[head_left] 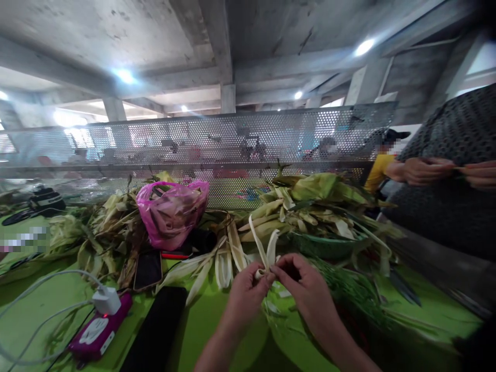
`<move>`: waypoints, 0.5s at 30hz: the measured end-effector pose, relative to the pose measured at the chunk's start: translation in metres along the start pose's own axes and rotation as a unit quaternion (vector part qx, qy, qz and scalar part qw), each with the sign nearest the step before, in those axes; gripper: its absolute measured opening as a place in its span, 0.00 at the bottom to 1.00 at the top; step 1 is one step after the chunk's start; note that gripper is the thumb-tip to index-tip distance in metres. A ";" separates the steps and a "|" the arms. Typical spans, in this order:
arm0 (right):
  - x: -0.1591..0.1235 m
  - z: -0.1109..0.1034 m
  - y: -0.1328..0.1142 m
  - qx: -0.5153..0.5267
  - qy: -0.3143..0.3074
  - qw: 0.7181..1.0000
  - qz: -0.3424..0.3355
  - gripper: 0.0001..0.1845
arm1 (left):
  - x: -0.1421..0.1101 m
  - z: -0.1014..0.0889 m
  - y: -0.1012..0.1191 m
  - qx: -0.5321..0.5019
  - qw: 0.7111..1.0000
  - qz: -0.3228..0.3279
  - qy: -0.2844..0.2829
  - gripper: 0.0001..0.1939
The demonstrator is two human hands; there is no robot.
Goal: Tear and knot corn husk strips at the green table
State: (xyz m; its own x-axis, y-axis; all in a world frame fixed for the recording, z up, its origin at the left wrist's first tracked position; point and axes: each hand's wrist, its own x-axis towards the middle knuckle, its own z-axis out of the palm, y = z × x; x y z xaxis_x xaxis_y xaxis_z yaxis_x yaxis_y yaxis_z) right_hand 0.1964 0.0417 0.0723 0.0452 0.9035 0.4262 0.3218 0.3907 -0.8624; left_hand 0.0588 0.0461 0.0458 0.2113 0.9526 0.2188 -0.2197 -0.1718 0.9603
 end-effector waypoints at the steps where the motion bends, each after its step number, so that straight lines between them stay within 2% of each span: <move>1: 0.000 0.001 0.000 0.009 0.004 1.000 0.007 0.09 | 0.000 0.000 0.001 -0.004 1.000 -0.002 0.007 0.19; 7: -0.010 0.013 -0.004 0.029 0.021 0.999 0.008 0.13 | 0.001 -0.001 0.002 -0.067 0.987 -0.064 0.132 0.18; 9: -0.012 0.019 -0.004 0.071 0.006 0.997 0.030 0.15 | 0.000 -0.001 0.004 -0.105 0.978 -0.071 0.167 0.17; 13: -0.013 0.026 0.000 0.191 -0.054 0.970 0.141 0.19 | -0.004 -0.001 0.009 -0.140 0.969 -0.077 0.186 0.16; 15: -0.011 0.025 0.004 0.205 -0.038 0.963 0.168 0.19 | -0.005 -0.001 0.012 -0.141 0.970 -0.086 0.177 0.16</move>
State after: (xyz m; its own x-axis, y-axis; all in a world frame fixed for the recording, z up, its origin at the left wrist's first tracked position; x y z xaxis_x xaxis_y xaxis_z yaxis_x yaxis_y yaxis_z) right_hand 0.1732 0.0373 0.0574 0.0082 0.9954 0.0956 -0.1002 0.0959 -0.9903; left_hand 0.0541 0.0393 0.0560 -0.0620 0.9962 -0.0608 -0.4720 0.0245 0.8813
